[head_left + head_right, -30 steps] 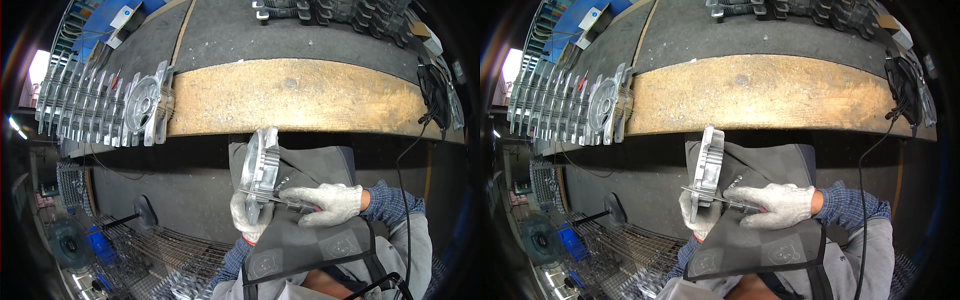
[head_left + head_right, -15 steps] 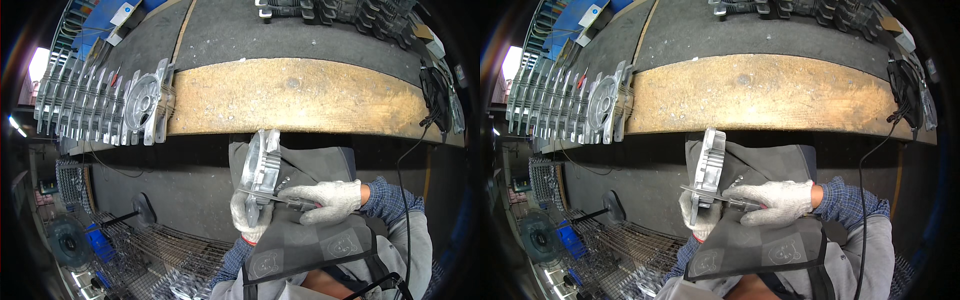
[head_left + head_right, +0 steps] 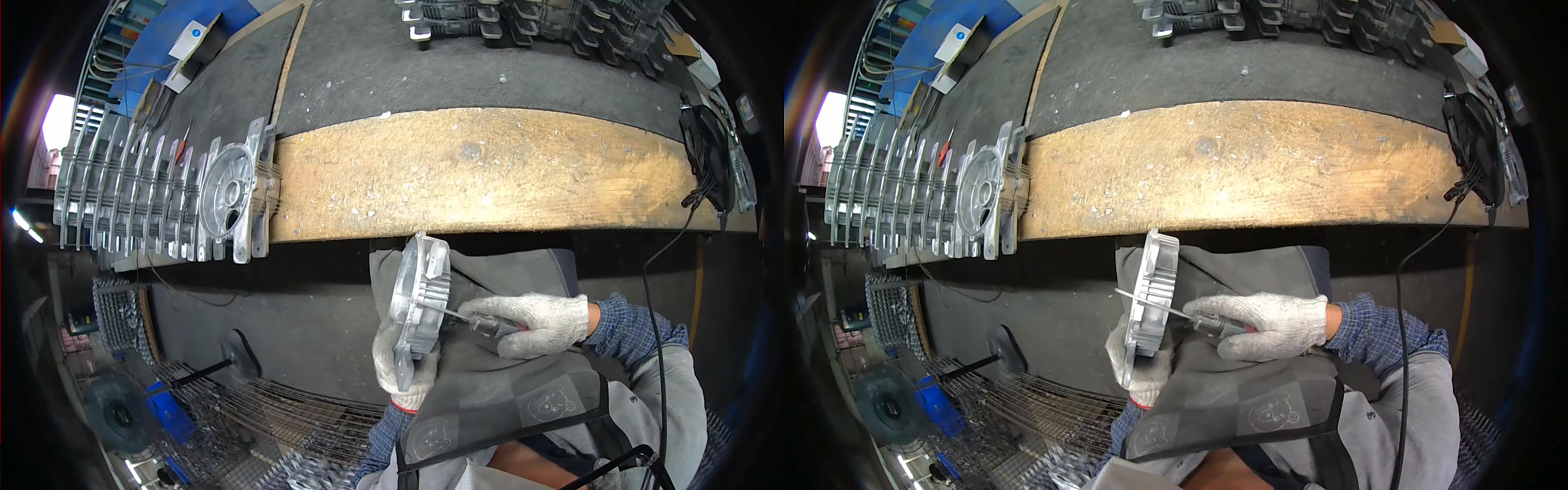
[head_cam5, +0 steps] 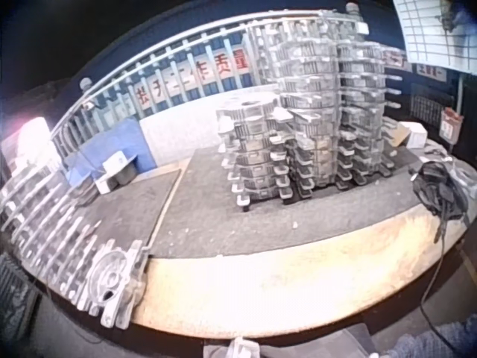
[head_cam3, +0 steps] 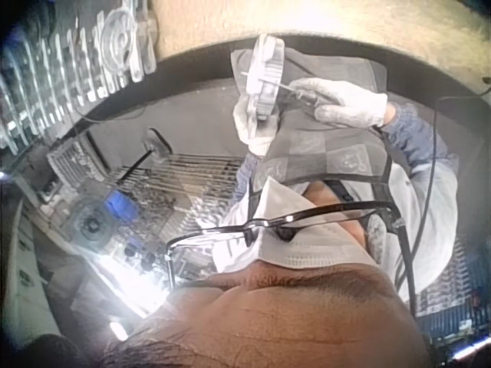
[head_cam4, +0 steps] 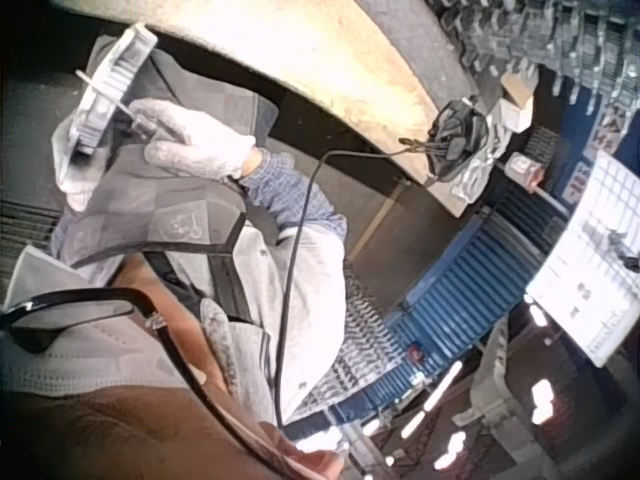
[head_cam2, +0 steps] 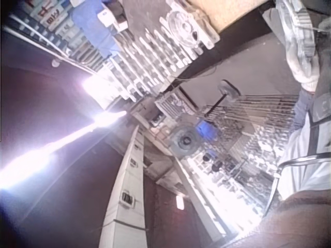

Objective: The person smooths the edges and internal surfaces of cast metal components at a workbench using a handheld rotary grinding tool.

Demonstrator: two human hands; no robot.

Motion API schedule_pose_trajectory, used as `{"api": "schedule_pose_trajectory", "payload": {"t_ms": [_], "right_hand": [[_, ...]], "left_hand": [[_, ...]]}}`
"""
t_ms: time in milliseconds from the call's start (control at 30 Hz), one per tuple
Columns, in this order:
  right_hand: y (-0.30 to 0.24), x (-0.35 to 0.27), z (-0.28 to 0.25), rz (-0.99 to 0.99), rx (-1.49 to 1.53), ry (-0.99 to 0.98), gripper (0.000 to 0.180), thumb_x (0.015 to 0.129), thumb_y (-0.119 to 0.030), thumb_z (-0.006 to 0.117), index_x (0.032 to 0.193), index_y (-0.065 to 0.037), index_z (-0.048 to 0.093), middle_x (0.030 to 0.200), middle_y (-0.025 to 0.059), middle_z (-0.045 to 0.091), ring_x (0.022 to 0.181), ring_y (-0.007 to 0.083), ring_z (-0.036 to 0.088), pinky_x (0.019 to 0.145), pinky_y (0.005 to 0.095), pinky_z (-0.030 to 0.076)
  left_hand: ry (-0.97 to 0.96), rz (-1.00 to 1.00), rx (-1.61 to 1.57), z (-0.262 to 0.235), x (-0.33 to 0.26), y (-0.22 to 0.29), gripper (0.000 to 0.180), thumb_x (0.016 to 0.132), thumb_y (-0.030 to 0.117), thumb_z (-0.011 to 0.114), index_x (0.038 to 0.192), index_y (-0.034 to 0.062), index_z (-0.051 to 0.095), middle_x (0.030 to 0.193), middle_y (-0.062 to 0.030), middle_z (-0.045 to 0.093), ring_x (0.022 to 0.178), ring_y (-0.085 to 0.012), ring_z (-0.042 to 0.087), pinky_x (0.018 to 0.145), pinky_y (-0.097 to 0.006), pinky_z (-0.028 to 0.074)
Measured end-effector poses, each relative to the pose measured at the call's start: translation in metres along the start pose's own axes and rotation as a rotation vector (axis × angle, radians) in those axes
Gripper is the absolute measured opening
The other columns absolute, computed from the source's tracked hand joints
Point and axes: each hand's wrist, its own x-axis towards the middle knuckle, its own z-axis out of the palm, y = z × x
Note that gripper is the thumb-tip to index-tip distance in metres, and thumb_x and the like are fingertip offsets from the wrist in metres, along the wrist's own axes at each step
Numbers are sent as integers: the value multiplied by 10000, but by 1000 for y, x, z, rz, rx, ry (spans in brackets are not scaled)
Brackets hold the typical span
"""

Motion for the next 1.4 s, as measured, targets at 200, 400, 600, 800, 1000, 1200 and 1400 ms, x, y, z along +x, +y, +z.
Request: {"api": "schedule_pose_trajectory", "payload": {"t_ms": [200, 400, 600, 800, 1000, 1200, 1400], "right_hand": [[-16, 11, -13, 61, -51, -71, 786, 1068, -390, 669, 1711, -76, 342, 1563, 201, 607, 1397, 340, 632, 1171, 422, 508], [-1, 36, -19, -14, -133, -164, 833, 1075, -543, 632, 1672, -31, 360, 1558, 252, 588, 1410, 397, 618, 1165, 465, 512], [-19, 52, -26, -2, -163, -242, 853, 1076, -610, 605, 1632, 0, 388, 1496, 291, 623, 1348, 437, 653, 1123, 493, 538], [-27, 53, -16, 23, -291, -462, 840, 1072, -616, 597, 1655, -60, 359, 1321, 294, 729, 1187, 452, 740, 1009, 547, 598], [-3, 39, -16, -9, -266, -115, 864, 1025, -597, 661, 1662, -96, 360, 1352, 249, 727, 1115, 434, 773, 957, 535, 626], [-37, 42, -9, 115, -277, -220, 868, 1055, -628, 613, 1643, -50, 342, 1201, 307, 754, 1119, 457, 761, 969, 556, 618], [-17, 37, -9, -21, -283, -120, 849, 1049, -594, 639, 1634, -41, 372, 1248, 289, 758, 1124, 452, 768, 970, 516, 631]], "left_hand": [[-213, -192, 6, -10, -8, -18, 754, 781, 221, 960, 1394, 42, 560, 1403, -254, 651, 1269, -432, 666, 1085, -527, 539], [-229, -204, -7, -20, -4, -16, 751, 787, 262, 975, 1367, 43, 551, 1377, -245, 654, 1252, -411, 670, 1082, -513, 536], [-210, -367, -3, -19, -13, -24, 799, 782, 307, 1003, 1373, 36, 539, 1380, -211, 638, 1250, -386, 669, 1114, -509, 529], [-261, -245, -3, -31, -9, -24, 852, 758, 299, 1028, 1397, 25, 536, 1371, -189, 627, 1287, -343, 645, 1144, -506, 512], [-167, -341, -28, -10, 17, 12, 594, 791, 183, 980, 1255, 15, 650, 1152, -143, 713, 1041, -277, 724, 939, -432, 590], [-243, -181, 37, -17, 5, -8, 641, 806, 227, 973, 1312, 15, 642, 1188, -168, 705, 1029, -278, 730, 863, -410, 590], [-29, 22, 144, -13, 1, -1, 917, 762, 257, 1015, 1494, 26, 513, 1397, -194, 582, 1181, -339, 659, 1017, -456, 564]]}}
